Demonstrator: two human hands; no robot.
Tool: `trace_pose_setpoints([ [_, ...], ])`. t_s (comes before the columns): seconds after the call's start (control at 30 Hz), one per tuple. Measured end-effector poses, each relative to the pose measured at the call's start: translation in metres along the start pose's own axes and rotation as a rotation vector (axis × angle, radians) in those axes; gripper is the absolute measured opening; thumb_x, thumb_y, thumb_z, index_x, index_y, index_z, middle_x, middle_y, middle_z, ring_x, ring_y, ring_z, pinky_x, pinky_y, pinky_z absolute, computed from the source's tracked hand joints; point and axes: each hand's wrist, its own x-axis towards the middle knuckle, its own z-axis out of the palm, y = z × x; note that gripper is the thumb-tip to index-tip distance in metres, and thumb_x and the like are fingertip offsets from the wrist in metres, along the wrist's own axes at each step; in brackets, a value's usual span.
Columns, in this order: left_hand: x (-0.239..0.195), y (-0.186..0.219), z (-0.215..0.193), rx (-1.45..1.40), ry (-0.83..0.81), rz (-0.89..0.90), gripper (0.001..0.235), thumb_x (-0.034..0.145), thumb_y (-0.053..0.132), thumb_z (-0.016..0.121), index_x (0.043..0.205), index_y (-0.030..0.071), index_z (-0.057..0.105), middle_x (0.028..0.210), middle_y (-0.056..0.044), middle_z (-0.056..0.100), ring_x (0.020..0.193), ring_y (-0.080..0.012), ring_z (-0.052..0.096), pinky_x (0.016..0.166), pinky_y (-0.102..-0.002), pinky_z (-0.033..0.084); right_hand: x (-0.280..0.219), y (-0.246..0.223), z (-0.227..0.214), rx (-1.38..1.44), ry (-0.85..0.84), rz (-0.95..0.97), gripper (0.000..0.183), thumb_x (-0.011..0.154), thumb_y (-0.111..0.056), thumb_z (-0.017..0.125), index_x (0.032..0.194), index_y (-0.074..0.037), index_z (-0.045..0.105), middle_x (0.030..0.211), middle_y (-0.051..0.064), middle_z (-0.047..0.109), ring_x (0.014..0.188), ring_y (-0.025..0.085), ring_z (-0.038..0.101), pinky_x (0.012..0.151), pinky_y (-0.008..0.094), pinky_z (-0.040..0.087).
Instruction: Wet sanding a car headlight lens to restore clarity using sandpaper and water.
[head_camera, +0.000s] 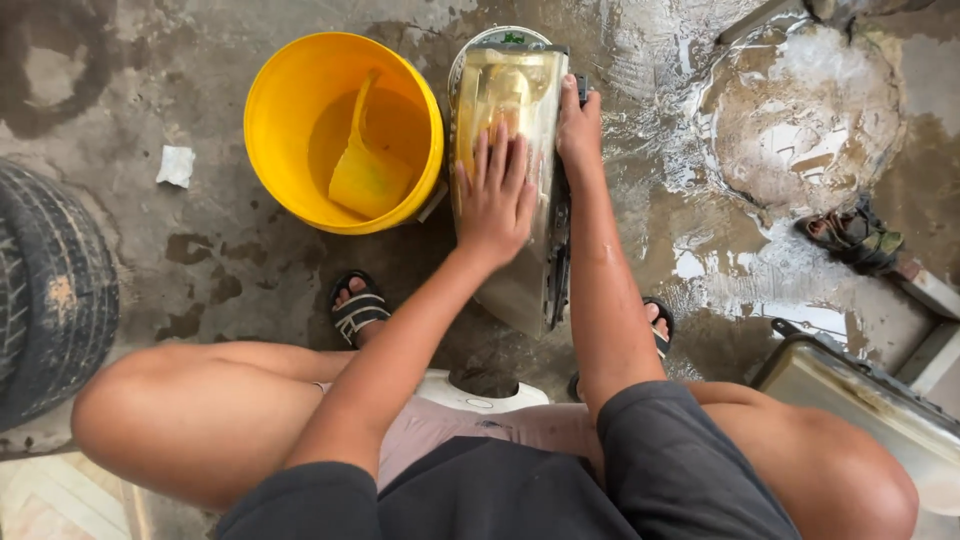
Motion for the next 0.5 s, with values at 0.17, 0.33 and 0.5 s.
trace_pose_setpoints([
  [0.17, -0.04, -0.014, 0.017, -0.045, 0.073, 0.126, 0.067, 0.11, 0.037, 0.042, 0.167, 0.016, 0.014, 0.174, -0.009, 0.002, 0.162, -0.0369, -0.001, 0.126, -0.07, -0.001, -0.007, -0.01, 0.002, -0.037, 0.018, 0.026, 0.057, 0.099, -0.053, 0.041, 0.12, -0.001, 0.052, 0.108, 0.018, 0.067, 0.097, 0.026, 0.072, 0.085, 0.04, 0.059],
  [0.33, 0.022, -0.011, -0.004, 0.069, -0.081, 0.064, 0.061, 0.109, 0.037, 0.04, 0.165, 0.021, 0.021, 0.173, -0.007, 0.01, 0.16, -0.0375, 0.01, 0.116, -0.081, 0.01, 0.008, 0.018, 0.002, 0.018, 0.032, -0.069, 0.052, 0.097, -0.053, 0.046, 0.108, -0.003, 0.054, 0.094, 0.012, 0.067, 0.083, 0.018, 0.067, 0.077, 0.035, 0.058],
  [0.5, 0.104, -0.001, -0.031, 0.083, -0.498, -0.024, 0.058, 0.109, 0.043, 0.016, 0.164, 0.026, 0.011, 0.171, 0.002, -0.001, 0.154, -0.0291, -0.007, 0.114, -0.079, -0.004, 0.005, 0.003, -0.002, -0.064, 0.008, 0.01, 0.065, 0.098, -0.055, 0.042, 0.131, 0.0, 0.05, 0.124, 0.025, 0.066, 0.114, 0.033, 0.07, 0.094, 0.046, 0.058],
])
